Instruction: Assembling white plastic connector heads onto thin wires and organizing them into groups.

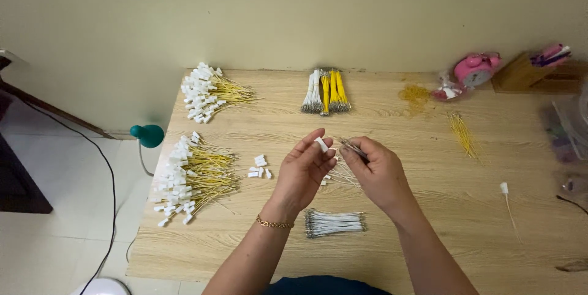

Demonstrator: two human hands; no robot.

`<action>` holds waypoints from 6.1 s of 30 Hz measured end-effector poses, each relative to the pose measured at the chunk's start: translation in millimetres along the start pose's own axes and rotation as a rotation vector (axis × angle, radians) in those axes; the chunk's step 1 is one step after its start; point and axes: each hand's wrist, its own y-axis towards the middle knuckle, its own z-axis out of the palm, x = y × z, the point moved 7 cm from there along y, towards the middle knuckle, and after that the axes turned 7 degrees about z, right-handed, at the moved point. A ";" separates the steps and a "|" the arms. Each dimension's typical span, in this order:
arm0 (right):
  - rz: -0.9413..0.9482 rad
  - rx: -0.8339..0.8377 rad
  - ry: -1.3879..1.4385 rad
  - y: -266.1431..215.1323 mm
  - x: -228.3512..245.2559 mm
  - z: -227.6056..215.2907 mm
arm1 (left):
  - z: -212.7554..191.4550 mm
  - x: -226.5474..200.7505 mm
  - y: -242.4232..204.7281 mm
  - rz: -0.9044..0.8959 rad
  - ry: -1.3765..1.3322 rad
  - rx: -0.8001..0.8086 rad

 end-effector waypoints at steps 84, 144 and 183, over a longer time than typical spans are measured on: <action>0.126 0.062 0.416 18.4 -76.6 25.4 | -23.9 -5.9 7.9 0.189 0.565 0.148; 0.145 0.136 -0.190 40.9 -141.6 68.2 | -90.7 32.2 37.7 0.100 0.895 0.084; 0.159 0.072 0.219 20.0 -72.8 22.9 | -4.1 -3.5 6.8 0.145 0.626 0.046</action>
